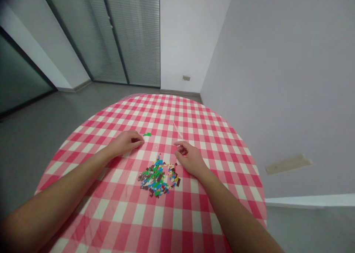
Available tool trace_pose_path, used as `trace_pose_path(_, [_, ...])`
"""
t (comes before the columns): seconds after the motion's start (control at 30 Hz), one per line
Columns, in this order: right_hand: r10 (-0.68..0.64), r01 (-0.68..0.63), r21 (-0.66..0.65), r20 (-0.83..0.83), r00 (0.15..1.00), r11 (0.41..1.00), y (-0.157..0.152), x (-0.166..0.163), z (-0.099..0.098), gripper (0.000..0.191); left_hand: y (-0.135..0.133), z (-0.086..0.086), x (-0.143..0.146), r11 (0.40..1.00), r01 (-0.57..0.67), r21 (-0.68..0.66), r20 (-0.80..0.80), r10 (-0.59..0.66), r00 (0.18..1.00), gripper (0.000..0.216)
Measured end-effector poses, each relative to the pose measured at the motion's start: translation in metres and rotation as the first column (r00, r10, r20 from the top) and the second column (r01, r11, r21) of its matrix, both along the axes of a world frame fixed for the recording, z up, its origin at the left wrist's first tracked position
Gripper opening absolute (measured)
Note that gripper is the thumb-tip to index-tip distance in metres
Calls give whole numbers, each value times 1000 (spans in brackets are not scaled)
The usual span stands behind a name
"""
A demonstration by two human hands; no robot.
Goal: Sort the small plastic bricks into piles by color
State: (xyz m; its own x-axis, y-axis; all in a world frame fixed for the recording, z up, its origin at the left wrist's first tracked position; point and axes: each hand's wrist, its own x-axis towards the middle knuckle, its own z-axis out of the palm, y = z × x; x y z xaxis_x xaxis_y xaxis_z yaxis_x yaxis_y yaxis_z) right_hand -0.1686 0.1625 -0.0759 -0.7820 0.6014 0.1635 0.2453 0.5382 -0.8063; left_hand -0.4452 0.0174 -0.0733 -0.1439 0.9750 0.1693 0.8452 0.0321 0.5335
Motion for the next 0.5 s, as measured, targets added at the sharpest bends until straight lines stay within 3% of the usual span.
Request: trace_pose_path(0.5, [3,-3,-8,8,1000,1000,2,1,-2,29,-1,-4,-5,999,6,31,-3,-6,1000,23])
